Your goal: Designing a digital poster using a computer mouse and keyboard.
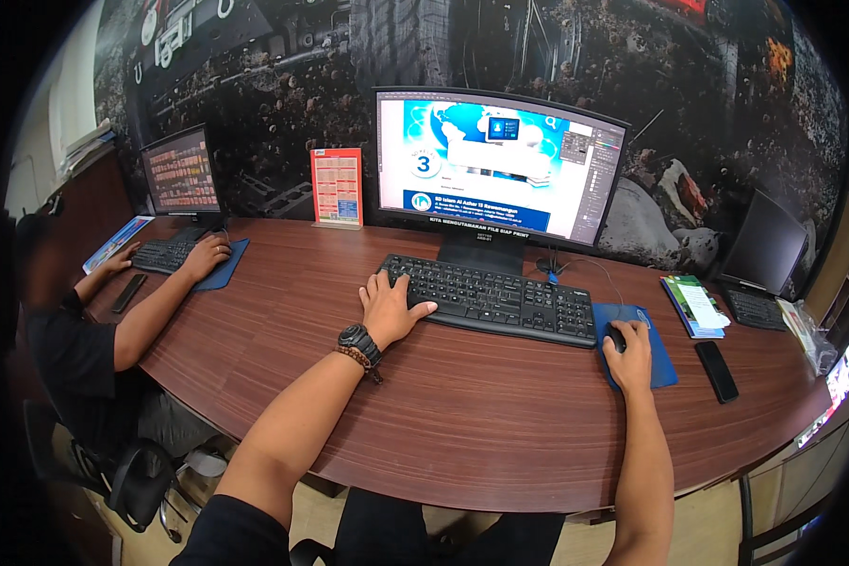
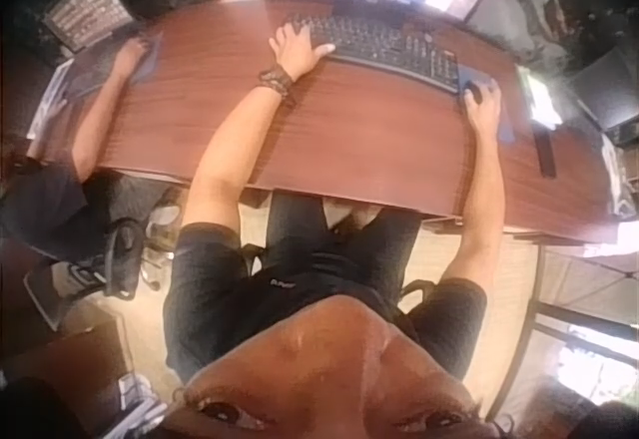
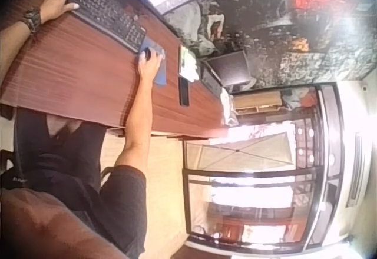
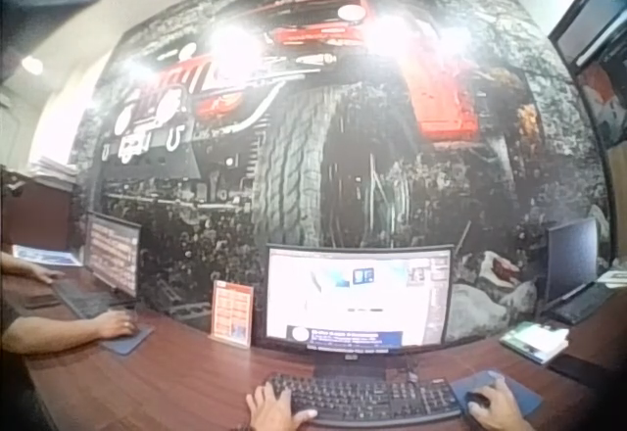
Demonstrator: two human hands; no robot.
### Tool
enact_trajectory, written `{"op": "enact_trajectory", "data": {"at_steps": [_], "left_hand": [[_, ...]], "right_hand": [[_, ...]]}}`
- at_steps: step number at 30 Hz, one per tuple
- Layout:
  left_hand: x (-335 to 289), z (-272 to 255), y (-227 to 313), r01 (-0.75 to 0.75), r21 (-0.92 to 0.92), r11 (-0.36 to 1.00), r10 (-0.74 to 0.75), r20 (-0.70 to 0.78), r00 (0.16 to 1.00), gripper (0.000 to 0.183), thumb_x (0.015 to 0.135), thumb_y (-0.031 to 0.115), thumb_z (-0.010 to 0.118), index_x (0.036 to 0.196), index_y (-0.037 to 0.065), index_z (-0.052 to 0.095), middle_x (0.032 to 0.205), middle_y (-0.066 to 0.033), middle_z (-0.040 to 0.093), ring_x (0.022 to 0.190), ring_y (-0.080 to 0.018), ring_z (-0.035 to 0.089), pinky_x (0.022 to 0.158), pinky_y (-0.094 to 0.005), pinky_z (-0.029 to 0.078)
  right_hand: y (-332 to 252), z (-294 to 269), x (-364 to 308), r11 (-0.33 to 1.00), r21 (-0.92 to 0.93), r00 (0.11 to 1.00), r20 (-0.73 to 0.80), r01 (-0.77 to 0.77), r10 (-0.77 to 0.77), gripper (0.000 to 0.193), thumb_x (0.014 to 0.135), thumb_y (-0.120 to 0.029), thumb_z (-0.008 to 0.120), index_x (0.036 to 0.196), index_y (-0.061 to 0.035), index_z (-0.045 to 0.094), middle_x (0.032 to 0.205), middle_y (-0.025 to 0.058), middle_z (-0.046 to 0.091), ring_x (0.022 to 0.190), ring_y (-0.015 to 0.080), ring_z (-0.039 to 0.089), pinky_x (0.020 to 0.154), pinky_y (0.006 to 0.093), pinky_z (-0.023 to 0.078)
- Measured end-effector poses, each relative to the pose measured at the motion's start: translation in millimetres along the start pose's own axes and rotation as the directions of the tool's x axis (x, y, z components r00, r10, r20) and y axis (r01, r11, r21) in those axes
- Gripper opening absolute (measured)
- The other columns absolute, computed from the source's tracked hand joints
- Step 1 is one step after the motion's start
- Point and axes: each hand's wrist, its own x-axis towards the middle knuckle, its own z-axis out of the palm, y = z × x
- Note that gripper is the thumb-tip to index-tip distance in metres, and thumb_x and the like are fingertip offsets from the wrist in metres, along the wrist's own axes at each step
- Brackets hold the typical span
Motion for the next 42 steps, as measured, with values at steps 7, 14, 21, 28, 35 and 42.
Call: {"op": "enact_trajectory", "data": {"at_steps": [7,14,21,28,35,42], "left_hand": [[-0.2,0.1,-1.0,0.001,-0.003,1.000,-0.001,-0.008,1.000,0.082,0.084,0.062,0.069,0.136,0.000,0.055,0.139,-0.0304,0.041,0.133,-0.0454,0.033,0.108,-0.0612,0.026],[0.7,-1.4,0.6,0.003,-0.008,1.000,-0.003,-0.012,1.000,0.081,0.083,0.061,0.070,0.135,0.000,0.056,0.139,-0.0304,0.041,0.132,-0.0459,0.033,0.108,-0.0619,0.026],[-1.1,-2.9,0.4,0.008,-0.019,1.000,-0.008,0.008,1.000,0.081,0.084,0.061,0.070,0.135,0.000,0.056,0.140,-0.0309,0.040,0.132,-0.0461,0.033,0.109,-0.0622,0.025],[0.4,-6.7,6.1,0.002,-0.013,1.000,-0.002,0.020,1.000,0.081,0.084,0.060,0.069,0.136,0.000,0.055,0.140,-0.0315,0.040,0.134,-0.0462,0.032,0.109,-0.0614,0.023],[1.3,-3.8,-1.4,0.007,-0.040,0.999,-0.007,0.006,1.000,0.081,0.085,0.058,0.070,0.137,-0.002,0.054,0.144,-0.0334,0.037,0.137,-0.0472,0.029,0.111,-0.0609,0.021],[0.4,-2.2,3.2,0.018,-0.040,0.999,-0.017,0.039,0.999,0.081,0.084,0.060,0.069,0.137,-0.001,0.054,0.144,-0.0318,0.037,0.137,-0.0464,0.029,0.111,-0.0626,0.021]], "right_hand": [[0.1,1.6,0.7,1.000,-0.017,1.000,-0.001,0.005,-0.005,0.033,0.081,-0.017,0.069,0.111,-0.0024,0.069,0.115,0.0182,0.057,0.107,0.0374,0.058,0.093,0.0424,0.048],[2.6,1.5,1.1,1.000,-0.007,1.000,-0.008,0.024,-0.024,0.033,0.080,-0.016,0.069,0.111,-0.0025,0.070,0.113,0.0184,0.058,0.106,0.0373,0.059,0.092,0.0427,0.048],[4.8,1.1,0.8,0.999,-0.006,0.999,0.016,0.035,-0.035,0.033,0.080,-0.016,0.069,0.110,-0.0033,0.070,0.114,0.0188,0.058,0.105,0.0382,0.059,0.092,0.0430,0.049],[-8.7,-1.7,-1.3,0.997,-0.064,0.999,0.002,0.043,-0.043,0.031,0.080,-0.017,0.070,0.109,-0.0052,0.070,0.118,0.0192,0.058,0.113,0.0389,0.056,0.096,0.0446,0.047],[-36.0,28.9,22.3,0.930,-0.201,0.948,0.149,0.308,-0.282,0.023,0.087,-0.017,0.065,0.108,-0.0131,0.072,0.126,0.0177,0.056,0.133,0.0417,0.041,0.111,0.0556,0.031],[-41.8,36.6,23.0,0.925,-0.305,0.967,0.179,0.228,-0.180,0.023,0.088,-0.024,0.066,0.108,-0.0137,0.072,0.128,0.0151,0.053,0.136,0.0401,0.037,0.113,0.0613,0.025]]}}
